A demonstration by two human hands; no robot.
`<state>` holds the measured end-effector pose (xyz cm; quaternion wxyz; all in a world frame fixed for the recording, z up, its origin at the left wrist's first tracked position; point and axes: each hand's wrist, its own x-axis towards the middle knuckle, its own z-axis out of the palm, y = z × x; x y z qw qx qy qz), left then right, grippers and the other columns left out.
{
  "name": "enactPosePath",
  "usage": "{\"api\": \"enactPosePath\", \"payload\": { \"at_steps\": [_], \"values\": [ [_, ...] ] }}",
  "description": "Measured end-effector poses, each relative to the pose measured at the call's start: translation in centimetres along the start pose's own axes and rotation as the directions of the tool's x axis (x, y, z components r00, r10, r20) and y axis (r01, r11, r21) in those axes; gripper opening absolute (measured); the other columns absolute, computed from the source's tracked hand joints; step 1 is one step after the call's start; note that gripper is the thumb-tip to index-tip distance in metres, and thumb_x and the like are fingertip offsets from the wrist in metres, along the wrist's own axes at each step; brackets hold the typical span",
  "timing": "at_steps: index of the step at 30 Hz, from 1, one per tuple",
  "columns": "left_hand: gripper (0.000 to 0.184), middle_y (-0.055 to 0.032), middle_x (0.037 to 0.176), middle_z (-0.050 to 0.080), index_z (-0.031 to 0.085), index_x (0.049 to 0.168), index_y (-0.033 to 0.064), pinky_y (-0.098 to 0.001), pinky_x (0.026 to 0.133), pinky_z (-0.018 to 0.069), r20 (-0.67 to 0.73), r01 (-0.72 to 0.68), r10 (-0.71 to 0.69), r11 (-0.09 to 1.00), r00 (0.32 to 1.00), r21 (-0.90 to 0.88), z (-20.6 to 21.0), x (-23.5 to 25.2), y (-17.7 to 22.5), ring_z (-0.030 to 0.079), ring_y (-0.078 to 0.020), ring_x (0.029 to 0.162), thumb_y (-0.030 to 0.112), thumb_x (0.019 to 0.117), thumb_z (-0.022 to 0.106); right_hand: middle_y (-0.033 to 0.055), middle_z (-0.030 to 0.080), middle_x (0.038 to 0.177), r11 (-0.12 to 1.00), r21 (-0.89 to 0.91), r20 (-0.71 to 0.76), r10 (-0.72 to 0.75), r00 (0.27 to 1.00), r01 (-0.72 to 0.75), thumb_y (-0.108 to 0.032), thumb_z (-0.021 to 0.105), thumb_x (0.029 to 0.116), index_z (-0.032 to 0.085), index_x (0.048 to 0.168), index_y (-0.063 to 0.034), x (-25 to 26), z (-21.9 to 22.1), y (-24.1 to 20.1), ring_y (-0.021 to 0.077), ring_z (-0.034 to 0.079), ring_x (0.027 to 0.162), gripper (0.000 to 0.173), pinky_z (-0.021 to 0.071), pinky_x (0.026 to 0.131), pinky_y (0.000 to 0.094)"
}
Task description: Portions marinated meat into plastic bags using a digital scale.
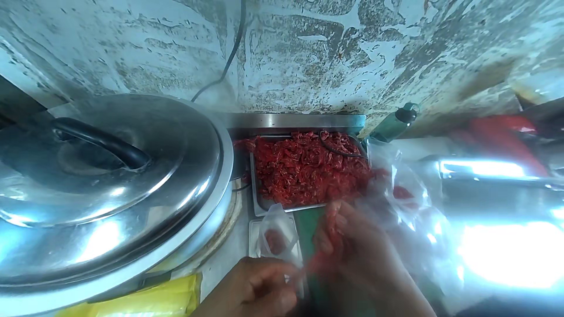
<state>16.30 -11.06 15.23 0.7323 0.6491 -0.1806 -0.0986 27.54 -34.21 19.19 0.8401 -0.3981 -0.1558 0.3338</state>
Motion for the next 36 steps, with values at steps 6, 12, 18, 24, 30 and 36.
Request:
{"api": "enactPosePath", "payload": {
  "at_steps": [6,12,18,24,30,36],
  "values": [
    [0.032,-0.0018,0.072,0.064,0.07,0.12,0.0019,-0.0274,0.057,0.0576,-0.061,0.042,-0.04,0.999,0.997,0.027,1.2,1.3,-0.9,0.062,-0.0086,0.059,0.028,0.1014,0.065,0.0085,0.063,0.083,1.0,-0.002,0.085,0.017,0.996,-0.017,-0.02,0.051,0.1066,0.059,0.106,-0.0058,0.0,0.9,0.7,0.0169,0.066,0.074,0.017,0.0577,0.069,0.033],
    [0.026,-0.0045,0.076,0.069,0.072,0.097,0.0011,-0.026,0.06,0.0582,-0.091,-0.013,0.033,0.977,0.995,0.212,1.4,1.1,-0.8,0.065,-0.0081,0.064,0.02,0.1056,0.057,0.0093,0.063,0.083,1.0,-0.005,0.05,0.001,0.999,-0.001,-0.02,0.051,0.1063,0.06,0.105,-0.0046,0.0,0.4,0.5,0.0168,0.065,0.074,0.018,0.057,0.067,0.0325],
    [0.026,-0.0038,0.079,0.07,0.073,0.094,0.0035,-0.0273,0.063,0.0587,-0.146,-0.001,0.048,0.953,0.988,0.303,1.5,0.9,-0.6,0.066,-0.0083,0.068,0.017,0.1054,0.055,0.0076,0.062,0.08,1.0,-0.015,0.025,0.02,0.999,-0.019,-0.018,0.05,0.1059,0.06,0.106,-0.0052,-0.2,0.1,0.4,0.016,0.064,0.071,0.016,0.0571,0.067,0.0328],
    [0.027,-0.0053,0.082,0.072,0.073,0.093,0.0032,-0.0277,0.067,0.0591,-0.203,0.033,0.056,0.913,0.978,0.407,1.3,0.2,-0.7,0.068,-0.0086,0.071,0.016,0.1047,0.053,0.0009,0.057,0.075,0.998,-0.062,-0.068,-0.031,0.997,0.026,-0.023,0.056,0.1037,0.065,0.105,-0.0098,-0.3,-0.2,-0.9,0.0102,0.058,0.066,0.016,0.0539,0.065,0.0294],
    [0.025,-0.0045,0.092,0.071,0.074,0.106,0.0074,-0.0293,0.069,0.0579,-0.293,0.219,-0.067,0.823,0.954,0.524,0.0,-0.8,-0.9,0.066,-0.0095,0.076,0.025,0.1036,0.057,0.0047,0.064,0.081,0.824,-0.555,-0.269,-0.304,0.914,0.111,-0.018,0.052,0.1014,0.069,0.102,-0.0131,1.2,-1.4,-4.3,0.013,0.064,0.071,0.018,0.0602,0.069,0.0333],
    [0.029,-0.002,0.109,0.074,0.073,0.12,0.0131,-0.0355,0.095,0.0571,-0.276,0.168,0.097,0.59,0.956,0.79,0.3,2.9,-0.2,0.069,-0.0148,0.105,0.024,0.1014,0.054,0.0078,0.064,0.137,0.339,-0.909,-0.343,-0.284,0.895,-0.241,-0.019,0.05,0.1081,0.06,0.141,-0.0093,5.8,-3.2,-5.5,0.0174,0.065,0.112,0.036,0.0546,0.092,0.0426]
  ]
}}
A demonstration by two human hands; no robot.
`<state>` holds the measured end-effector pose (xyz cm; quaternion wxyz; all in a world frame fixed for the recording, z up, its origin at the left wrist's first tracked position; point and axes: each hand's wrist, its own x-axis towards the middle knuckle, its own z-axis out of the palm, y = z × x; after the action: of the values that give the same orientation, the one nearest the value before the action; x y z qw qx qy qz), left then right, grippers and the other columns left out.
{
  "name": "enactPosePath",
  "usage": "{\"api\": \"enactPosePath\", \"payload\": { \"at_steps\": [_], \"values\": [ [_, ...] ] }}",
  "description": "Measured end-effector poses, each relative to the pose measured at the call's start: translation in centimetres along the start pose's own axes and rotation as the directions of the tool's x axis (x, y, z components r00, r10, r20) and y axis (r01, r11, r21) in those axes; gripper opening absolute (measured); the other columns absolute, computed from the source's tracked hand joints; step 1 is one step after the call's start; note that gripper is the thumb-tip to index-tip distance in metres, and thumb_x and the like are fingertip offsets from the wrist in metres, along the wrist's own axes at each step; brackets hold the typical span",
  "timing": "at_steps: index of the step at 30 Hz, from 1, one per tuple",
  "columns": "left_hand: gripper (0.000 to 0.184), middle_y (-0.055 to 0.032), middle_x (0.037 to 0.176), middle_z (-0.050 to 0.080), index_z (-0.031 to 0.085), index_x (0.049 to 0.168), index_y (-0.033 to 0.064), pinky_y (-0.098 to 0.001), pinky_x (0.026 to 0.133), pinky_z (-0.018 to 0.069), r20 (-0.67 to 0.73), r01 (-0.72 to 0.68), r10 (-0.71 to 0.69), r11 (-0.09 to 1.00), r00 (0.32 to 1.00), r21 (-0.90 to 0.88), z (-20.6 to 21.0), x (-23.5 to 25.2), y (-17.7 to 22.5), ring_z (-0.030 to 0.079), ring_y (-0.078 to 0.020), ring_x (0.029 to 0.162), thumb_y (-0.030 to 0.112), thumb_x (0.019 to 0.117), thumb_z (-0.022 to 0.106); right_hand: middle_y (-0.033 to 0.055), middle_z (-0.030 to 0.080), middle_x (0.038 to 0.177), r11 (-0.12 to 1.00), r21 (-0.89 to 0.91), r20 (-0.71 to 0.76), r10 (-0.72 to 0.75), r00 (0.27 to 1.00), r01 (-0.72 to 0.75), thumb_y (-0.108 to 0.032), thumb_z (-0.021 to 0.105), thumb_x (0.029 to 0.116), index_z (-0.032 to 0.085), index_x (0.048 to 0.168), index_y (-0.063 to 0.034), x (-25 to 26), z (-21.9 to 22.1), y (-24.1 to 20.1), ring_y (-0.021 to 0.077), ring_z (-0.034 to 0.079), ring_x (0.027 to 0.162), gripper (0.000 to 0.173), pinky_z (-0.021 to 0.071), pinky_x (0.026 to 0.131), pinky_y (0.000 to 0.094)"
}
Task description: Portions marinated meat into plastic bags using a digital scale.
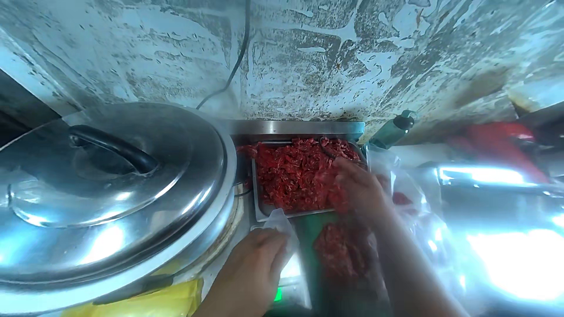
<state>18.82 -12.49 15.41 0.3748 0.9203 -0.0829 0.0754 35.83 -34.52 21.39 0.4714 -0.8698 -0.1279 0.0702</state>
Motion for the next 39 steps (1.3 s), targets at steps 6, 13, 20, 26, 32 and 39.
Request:
{"api": "enactPosePath", "payload": {
  "at_steps": [6,13,20,26,32,39],
  "values": [
    [0.017,-0.0039,0.091,0.074,0.073,0.105,0.0135,-0.0472,0.088,0.0563,0.141,0.077,-0.113,0.968,0.984,0.237,1.0,2.7,-0.7,0.07,-0.0258,0.093,0.019,0.0911,0.065,0.0002,0.073,0.12,0.993,0.011,0.108,0.115,0.987,-0.117,-0.018,0.062,0.1016,0.063,0.134,-0.0144,-2.0,2.3,-0.4,0.0124,0.072,0.094,0.033,0.0619,0.081,0.0339],
    [0.011,0.0007,0.091,0.073,0.075,0.093,0.0182,-0.0488,0.092,0.0533,0.141,0.039,-0.082,0.959,0.987,0.282,1.5,3.4,-1.7,0.068,-0.0231,0.1,0.026,0.0909,0.067,-0.0012,0.064,0.135,0.978,-0.097,0.247,-0.158,0.956,0.187,-0.03,0.065,0.0972,0.074,0.122,-0.0185,-6.2,6.2,2.3,0.0099,0.058,0.127,0.029,0.052,0.106,0.0344],
    [0.031,0.0099,0.113,0.072,0.075,0.104,0.0254,-0.0476,0.091,0.0527,0.012,-0.055,0.054,0.959,0.998,0.277,0.5,1.7,-2.3,0.064,-0.0171,0.114,0.013,0.0927,0.049,0.0001,0.067,0.13,0.988,0.061,0.174,-0.148,0.973,0.139,-0.023,0.061,0.1,0.074,0.117,-0.0135,-6.6,6.1,3.7,0.009,0.064,0.117,0.024,0.0584,0.094,0.0296],
    [0.03,0.0033,0.116,0.072,0.075,0.118,0.0195,-0.0306,0.091,0.0579,-0.196,0.01,0.01,0.994,0.981,0.104,-0.6,-1.0,-3.1,0.067,-0.0098,0.107,0.029,0.1021,0.051,-0.0016,0.071,0.12,0.989,0.138,0.117,-0.065,0.991,0.048,-0.018,0.061,0.1002,0.072,0.119,-0.0135,-6.9,5.3,4.4,0.0087,0.07,0.09,0.023,0.0623,0.079,0.0282],
    [0.027,-0.0024,0.108,0.073,0.074,0.114,0.0102,-0.0289,0.084,0.0605,-0.245,0.098,-0.112,0.993,0.963,-0.071,-2.8,-3.1,-3.3,0.069,-0.0083,0.097,0.025,0.1028,0.054,0.0043,0.07,0.125,0.975,0.221,0.143,-0.067,0.988,0.034,-0.013,0.063,0.0988,0.072,0.119,-0.0071,-7.6,6.5,5.1,0.0135,0.069,0.11,0.022,0.0603,0.094,0.0309],
    [0.029,-0.0198,0.099,0.072,0.071,0.113,-0.0048,-0.0425,0.078,0.0606,-0.039,0.453,-0.462,0.881,0.886,-0.137,-2.2,-13.1,-7.1,0.071,-0.0238,0.084,0.02,0.1018,0.062,0.0069,0.067,0.13,0.958,0.256,0.179,0.083,0.98,-0.128,-0.019,0.071,0.0929,0.06,0.136,-0.0058,-9.3,5.5,9.9,0.0191,0.066,0.118,0.047,0.0602,0.094,0.0369]
  ]
}}
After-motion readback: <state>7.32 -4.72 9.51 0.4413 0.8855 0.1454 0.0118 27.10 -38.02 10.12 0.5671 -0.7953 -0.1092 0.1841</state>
